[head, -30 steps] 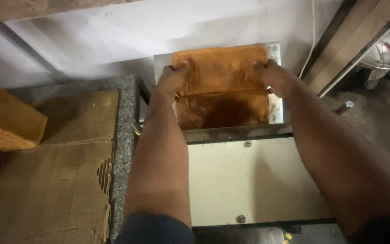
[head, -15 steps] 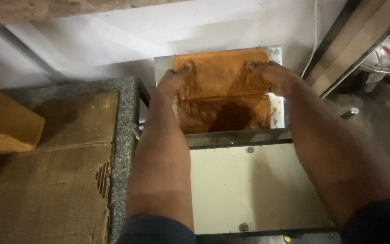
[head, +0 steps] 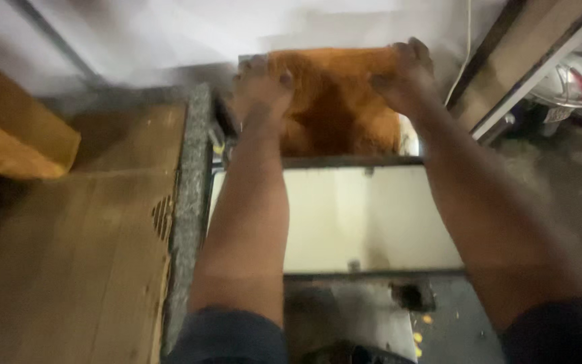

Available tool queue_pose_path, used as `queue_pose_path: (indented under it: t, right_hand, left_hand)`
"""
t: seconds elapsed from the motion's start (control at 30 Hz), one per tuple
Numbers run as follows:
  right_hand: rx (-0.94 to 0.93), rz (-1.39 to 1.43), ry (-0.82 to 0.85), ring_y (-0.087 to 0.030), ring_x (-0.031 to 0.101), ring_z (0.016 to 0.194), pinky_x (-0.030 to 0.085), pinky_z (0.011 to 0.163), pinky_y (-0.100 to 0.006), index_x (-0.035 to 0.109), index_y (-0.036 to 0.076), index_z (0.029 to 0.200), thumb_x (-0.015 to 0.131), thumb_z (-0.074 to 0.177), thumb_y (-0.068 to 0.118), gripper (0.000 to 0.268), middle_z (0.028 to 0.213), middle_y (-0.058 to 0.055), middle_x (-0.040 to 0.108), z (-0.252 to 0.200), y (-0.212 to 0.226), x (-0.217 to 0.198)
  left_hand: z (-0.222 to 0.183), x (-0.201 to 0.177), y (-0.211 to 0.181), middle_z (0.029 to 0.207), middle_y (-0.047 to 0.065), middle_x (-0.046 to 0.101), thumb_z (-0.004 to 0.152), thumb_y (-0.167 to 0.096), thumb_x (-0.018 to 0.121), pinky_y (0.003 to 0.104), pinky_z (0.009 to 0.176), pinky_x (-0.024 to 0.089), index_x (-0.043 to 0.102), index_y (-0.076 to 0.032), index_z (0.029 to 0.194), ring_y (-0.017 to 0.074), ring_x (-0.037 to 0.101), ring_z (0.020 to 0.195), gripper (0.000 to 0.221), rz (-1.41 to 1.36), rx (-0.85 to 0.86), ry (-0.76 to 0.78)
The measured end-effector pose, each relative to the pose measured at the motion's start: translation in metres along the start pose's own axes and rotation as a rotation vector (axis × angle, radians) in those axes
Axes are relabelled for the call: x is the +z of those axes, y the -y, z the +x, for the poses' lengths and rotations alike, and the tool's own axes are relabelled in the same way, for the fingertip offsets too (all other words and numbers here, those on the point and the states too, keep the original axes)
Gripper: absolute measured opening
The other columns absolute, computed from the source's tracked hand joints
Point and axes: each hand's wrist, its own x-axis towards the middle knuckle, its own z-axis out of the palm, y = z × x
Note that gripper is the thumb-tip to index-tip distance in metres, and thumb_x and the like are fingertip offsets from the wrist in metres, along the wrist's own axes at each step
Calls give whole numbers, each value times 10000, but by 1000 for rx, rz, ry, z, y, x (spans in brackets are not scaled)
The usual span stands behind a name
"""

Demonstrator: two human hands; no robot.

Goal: The person feeds loaves of bread into a bread slicing machine by hand, retrieves the sliced loaves from the machine, and places them onto a cardboard surface.

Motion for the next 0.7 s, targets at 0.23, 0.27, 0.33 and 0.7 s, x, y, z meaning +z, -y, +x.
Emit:
queue_pose_path:
  t: [0.23,0.27,0.33,0.7]
  right_hand:
    - [-479,-258,-162,-354,405,1399,325,1156,-513,596,118,1403,757,889,496,658,1512,-151,464,-108,5,5]
    - [-563,-330,-180,-353,432,1391,325,1165,-533,649,111,1362,736,921,492,589,1478,-151,520,-120,4,6]
    - [-533,-306,-151,-357,440,1386,337,1151,-535,658,116,1355,713,931,463,551,1477,-148,528,-143,6,4]
    - [-323,-416,60,-327,245,1496,173,1183,-582,364,152,1574,432,1038,631,722,1626,-131,312,-237,3,-17]
  left_hand:
    - [-92,-7,1,1304,91,555,963,-435,583,628,1054,363,559,-164,1286,291,544,1215,422,98,252,-116]
    - [-105,-7,5,1256,81,595,988,-435,573,592,1038,399,586,-150,1253,269,584,1175,389,57,243,-78]
    - [-127,-8,14,1209,71,636,1014,-436,564,557,1022,434,614,-137,1219,248,623,1135,366,19,226,-34]
    - [-204,-14,47,1183,155,685,1005,-454,563,484,1079,406,661,-111,1212,325,610,1172,412,142,410,-51]
